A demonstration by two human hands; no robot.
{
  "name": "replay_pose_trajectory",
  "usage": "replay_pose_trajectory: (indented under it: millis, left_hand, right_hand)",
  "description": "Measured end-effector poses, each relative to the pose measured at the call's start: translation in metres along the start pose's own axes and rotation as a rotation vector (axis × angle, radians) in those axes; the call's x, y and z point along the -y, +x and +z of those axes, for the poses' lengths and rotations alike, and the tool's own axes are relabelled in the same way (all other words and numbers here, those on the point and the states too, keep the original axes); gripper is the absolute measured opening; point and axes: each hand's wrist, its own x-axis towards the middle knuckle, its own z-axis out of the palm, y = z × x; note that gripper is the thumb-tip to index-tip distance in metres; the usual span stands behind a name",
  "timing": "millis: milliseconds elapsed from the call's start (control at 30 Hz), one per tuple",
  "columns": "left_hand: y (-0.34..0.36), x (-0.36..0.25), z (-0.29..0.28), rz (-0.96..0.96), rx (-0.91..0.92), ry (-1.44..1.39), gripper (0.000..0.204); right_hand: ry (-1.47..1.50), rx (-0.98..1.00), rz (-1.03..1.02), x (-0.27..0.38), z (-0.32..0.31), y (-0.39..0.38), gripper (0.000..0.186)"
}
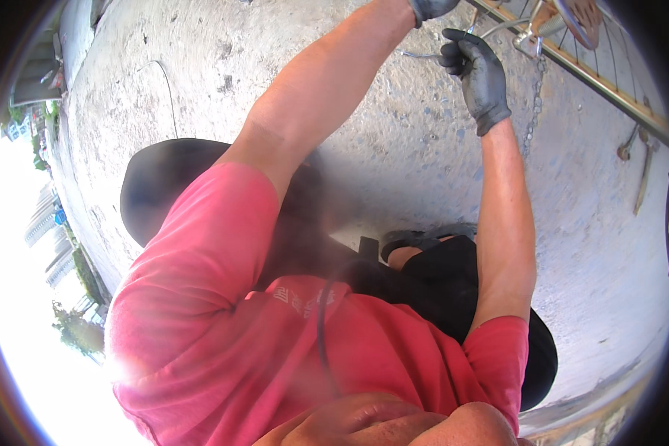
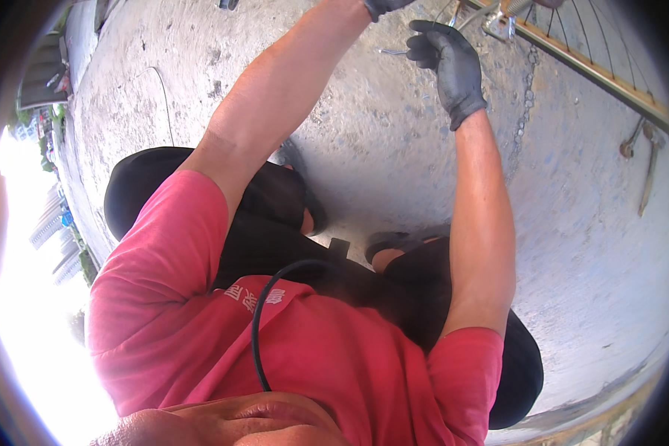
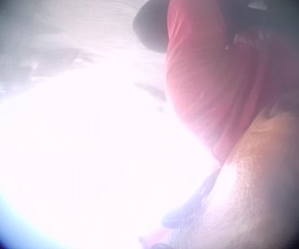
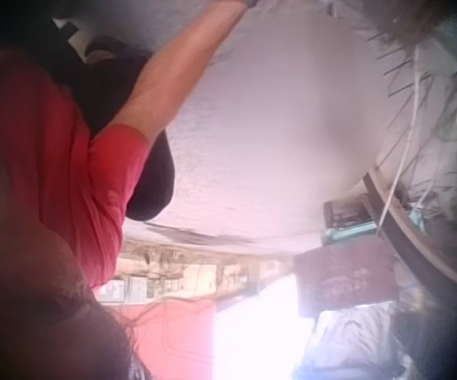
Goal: The person squats and uses a wrench to tighten bolts on the rear wheel hub of a bicycle. They then stand up, briefly adjust the handlebars, and walk away from the bike.
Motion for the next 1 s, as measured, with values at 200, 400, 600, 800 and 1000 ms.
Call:
replay_pose_trajectory:
  millis: [200,400,600,800,1000]
  left_hand:
    - [0.009,-0.005,0.006,-0.017,-0.041,-0.122,0.030]
    - [0.017,-0.004,0.002,-0.052,-0.137,-0.102,0.023]
    - [0.010,-0.019,0.010,0.022,0.023,0.142,0.020]
    - [-0.011,0.006,-0.005,-0.193,0.240,0.673,0.022]
    - [-0.034,-0.013,0.013,-0.389,0.238,1.299,0.022]
  right_hand:
    - [-0.024,0.000,0.066,-0.005,-0.004,-0.003,0.030]
    - [0.055,0.049,0.132,-0.014,-0.023,-0.002,0.027]
    - [0.186,0.053,0.125,0.003,-0.023,0.001,0.028]
    - [0.243,0.117,0.141,-0.005,-0.023,0.009,0.027]
    - [0.215,0.089,0.241,-0.009,-0.014,0.012,0.026]
